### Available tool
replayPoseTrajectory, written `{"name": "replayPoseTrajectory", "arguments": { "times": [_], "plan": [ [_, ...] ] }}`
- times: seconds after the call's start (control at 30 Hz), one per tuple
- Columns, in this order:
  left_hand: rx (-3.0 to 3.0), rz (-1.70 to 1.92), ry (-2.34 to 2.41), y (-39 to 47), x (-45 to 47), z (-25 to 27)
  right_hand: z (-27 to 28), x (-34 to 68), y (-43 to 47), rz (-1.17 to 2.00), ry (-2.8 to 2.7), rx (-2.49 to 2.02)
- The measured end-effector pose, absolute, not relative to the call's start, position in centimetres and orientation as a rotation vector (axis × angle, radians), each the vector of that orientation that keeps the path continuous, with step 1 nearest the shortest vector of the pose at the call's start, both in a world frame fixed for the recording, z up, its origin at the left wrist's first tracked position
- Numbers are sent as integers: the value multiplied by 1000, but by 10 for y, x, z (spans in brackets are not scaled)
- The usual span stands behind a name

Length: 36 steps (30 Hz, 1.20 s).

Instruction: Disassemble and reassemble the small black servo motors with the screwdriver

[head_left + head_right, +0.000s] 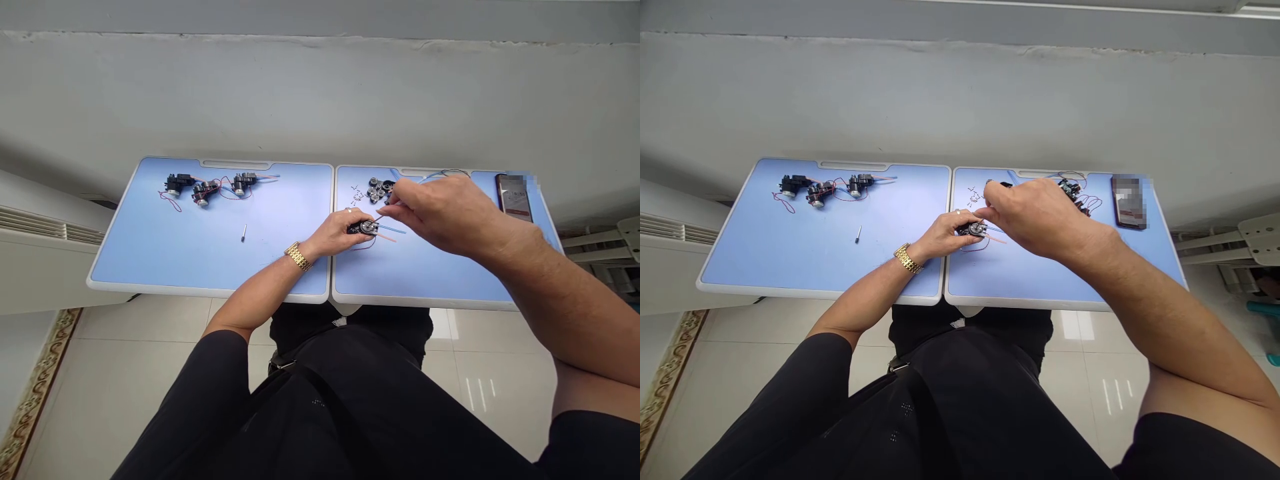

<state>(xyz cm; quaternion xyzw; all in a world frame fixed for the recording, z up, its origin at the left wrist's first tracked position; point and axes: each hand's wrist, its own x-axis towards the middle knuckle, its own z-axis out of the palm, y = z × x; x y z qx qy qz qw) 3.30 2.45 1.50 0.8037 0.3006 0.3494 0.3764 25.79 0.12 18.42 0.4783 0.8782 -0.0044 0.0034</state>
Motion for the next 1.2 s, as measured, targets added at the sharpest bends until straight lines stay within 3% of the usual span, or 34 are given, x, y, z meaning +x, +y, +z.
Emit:
{"name": "replayPoseTrajectory", "arguments": {
  "times": [0.37,0.83,1.2],
  "plan": [
    [2017,852,764,25,29,21,196,258,-2,-272,2807,1353],
    [2015,805,792,26,31,15,185,243,1,96,2617,1564],
    [1973,898,774,25,30,18,192,255,3,-153,2811,1415]
  ]
}}
